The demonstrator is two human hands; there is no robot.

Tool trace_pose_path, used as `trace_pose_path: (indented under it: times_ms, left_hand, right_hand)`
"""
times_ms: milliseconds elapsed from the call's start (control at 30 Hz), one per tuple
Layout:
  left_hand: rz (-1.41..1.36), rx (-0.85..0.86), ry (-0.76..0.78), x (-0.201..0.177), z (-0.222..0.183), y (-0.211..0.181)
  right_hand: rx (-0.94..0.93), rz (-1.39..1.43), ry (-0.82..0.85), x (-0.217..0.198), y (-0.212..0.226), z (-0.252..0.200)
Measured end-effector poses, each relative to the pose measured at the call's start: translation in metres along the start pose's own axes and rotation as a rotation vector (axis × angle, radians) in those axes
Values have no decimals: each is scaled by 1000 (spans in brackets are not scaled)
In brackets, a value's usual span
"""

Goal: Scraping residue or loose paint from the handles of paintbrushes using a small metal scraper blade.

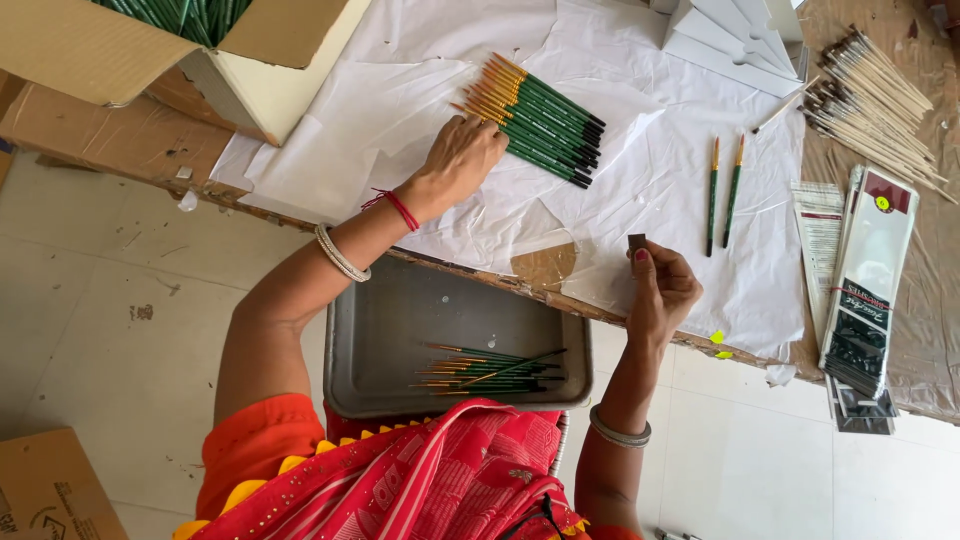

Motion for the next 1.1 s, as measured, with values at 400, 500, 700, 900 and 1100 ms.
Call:
trace_pose_path:
  times_ms: [400, 500, 700, 900, 1100]
  left_hand:
    - [1, 69, 97, 4, -37, 4]
    - [-114, 51, 60, -30, -71, -26]
    - [-359, -23, -86, -114, -126, -70]
    - [-436, -135, -140, -109, -154, -68]
    - [-450, -173, -159, -111, -160, -67]
  right_hand:
    - [-43, 73, 5, -4, -6, 1]
    - [-39, 77, -10, -4, -3, -1]
    - [-37, 37, 1, -1, 2, -2]
    - [-58, 22, 16, 1, 3, -4]
    - [-87, 27, 13, 3, 6, -3]
Point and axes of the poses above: each hand's wrist, its own z-axis towards the middle knuckle, its own x-axis out of the palm, y = z × x, the point moved 7 cm from there along z, towards the middle knuckle, and after that the axes turned 4 degrees about y, right-handed, at the moved point
